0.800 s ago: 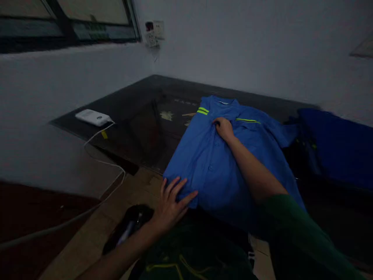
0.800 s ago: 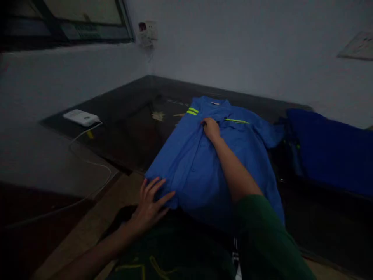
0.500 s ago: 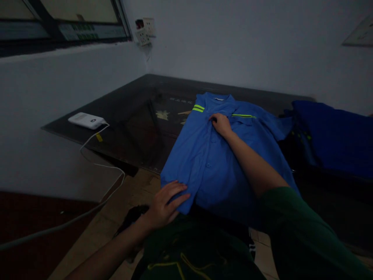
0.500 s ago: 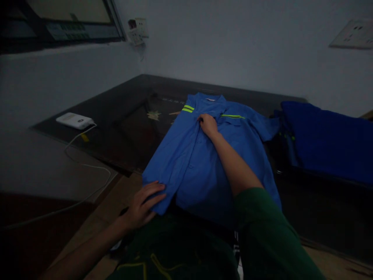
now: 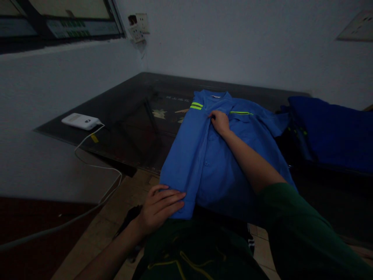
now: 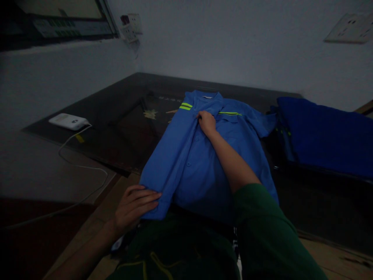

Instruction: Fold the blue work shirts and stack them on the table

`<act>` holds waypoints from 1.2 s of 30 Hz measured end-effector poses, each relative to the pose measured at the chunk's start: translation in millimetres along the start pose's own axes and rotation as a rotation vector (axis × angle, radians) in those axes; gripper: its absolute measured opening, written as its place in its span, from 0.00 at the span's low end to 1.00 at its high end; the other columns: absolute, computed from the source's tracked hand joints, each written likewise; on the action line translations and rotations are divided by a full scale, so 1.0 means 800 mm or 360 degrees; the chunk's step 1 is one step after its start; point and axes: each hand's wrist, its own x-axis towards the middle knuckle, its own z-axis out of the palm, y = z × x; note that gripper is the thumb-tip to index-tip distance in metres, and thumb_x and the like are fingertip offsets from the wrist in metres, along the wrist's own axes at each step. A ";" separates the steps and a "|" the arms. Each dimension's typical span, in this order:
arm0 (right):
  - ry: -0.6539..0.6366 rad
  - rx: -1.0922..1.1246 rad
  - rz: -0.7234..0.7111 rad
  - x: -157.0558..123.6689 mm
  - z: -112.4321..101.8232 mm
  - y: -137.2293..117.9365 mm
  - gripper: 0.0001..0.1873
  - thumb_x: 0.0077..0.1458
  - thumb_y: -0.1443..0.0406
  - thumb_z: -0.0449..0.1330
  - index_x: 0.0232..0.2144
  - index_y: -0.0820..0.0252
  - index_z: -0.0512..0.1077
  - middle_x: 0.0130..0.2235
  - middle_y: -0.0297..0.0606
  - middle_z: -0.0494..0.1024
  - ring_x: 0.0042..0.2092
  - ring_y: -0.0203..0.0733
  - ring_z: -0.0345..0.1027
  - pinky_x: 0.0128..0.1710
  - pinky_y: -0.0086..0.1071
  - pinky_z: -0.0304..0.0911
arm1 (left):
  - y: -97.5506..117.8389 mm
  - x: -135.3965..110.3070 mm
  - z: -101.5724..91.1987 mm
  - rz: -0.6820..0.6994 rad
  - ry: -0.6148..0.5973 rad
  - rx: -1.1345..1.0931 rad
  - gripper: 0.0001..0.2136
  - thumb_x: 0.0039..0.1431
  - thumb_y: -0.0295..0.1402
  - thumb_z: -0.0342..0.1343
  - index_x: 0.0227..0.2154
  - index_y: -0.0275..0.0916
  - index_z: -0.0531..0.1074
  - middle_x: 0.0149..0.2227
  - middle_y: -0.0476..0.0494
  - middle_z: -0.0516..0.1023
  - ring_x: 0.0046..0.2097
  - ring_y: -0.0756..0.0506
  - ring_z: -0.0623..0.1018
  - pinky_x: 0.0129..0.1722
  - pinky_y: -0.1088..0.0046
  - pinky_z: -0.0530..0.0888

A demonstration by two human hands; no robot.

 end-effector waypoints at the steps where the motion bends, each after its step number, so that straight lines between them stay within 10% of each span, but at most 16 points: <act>1: -0.0023 -0.0011 0.0014 -0.001 0.002 0.002 0.19 0.50 0.74 0.51 0.41 0.60 0.75 0.45 0.43 0.78 0.48 0.50 0.68 0.51 0.42 0.62 | -0.003 -0.007 0.005 0.0026 -0.0066 0.0025 0.10 0.66 0.25 0.47 0.43 0.39 0.73 0.43 0.44 0.82 0.48 0.48 0.77 0.53 0.64 0.67; 8: -0.0148 -0.0030 -0.0181 -0.002 -0.004 0.011 0.19 0.51 0.75 0.51 0.41 0.60 0.76 0.48 0.41 0.77 0.52 0.47 0.67 0.54 0.39 0.60 | -0.003 -0.042 0.039 -0.0139 -0.0217 0.0181 0.15 0.60 0.23 0.51 0.48 0.43 0.71 0.50 0.41 0.75 0.54 0.43 0.71 0.57 0.56 0.63; 15: -0.0178 -0.0257 -0.0395 -0.011 -0.019 -0.002 0.19 0.56 0.75 0.51 0.45 0.58 0.75 0.52 0.41 0.75 0.53 0.47 0.63 0.50 0.38 0.62 | 0.012 -0.043 0.067 -0.0379 0.0099 0.0247 0.19 0.55 0.27 0.58 0.51 0.44 0.68 0.44 0.40 0.71 0.46 0.42 0.72 0.47 0.59 0.69; 26: -0.0524 -0.0367 -0.1429 -0.074 -0.070 -0.052 0.16 0.61 0.71 0.52 0.46 0.57 0.74 0.48 0.42 0.77 0.51 0.45 0.63 0.48 0.38 0.60 | 0.000 0.005 -0.001 -0.0335 0.0301 -0.0031 0.07 0.61 0.29 0.53 0.41 0.39 0.71 0.34 0.43 0.80 0.38 0.45 0.80 0.42 0.65 0.76; 31: -0.0474 -0.0319 -0.1167 -0.076 -0.084 -0.071 0.13 0.60 0.71 0.52 0.39 0.61 0.76 0.40 0.44 0.78 0.46 0.44 0.67 0.40 0.33 0.60 | -0.001 0.022 -0.019 -0.0453 0.0373 0.0037 0.11 0.58 0.23 0.53 0.41 0.40 0.74 0.34 0.47 0.82 0.38 0.47 0.80 0.44 0.68 0.76; 36: -0.0427 -0.0355 -0.0927 -0.075 -0.077 -0.082 0.10 0.57 0.72 0.55 0.38 0.62 0.75 0.40 0.44 0.78 0.46 0.45 0.67 0.36 0.31 0.58 | -0.002 0.029 -0.026 -0.1042 0.0388 -0.0060 0.10 0.60 0.28 0.51 0.40 0.41 0.76 0.38 0.48 0.82 0.38 0.48 0.80 0.38 0.75 0.76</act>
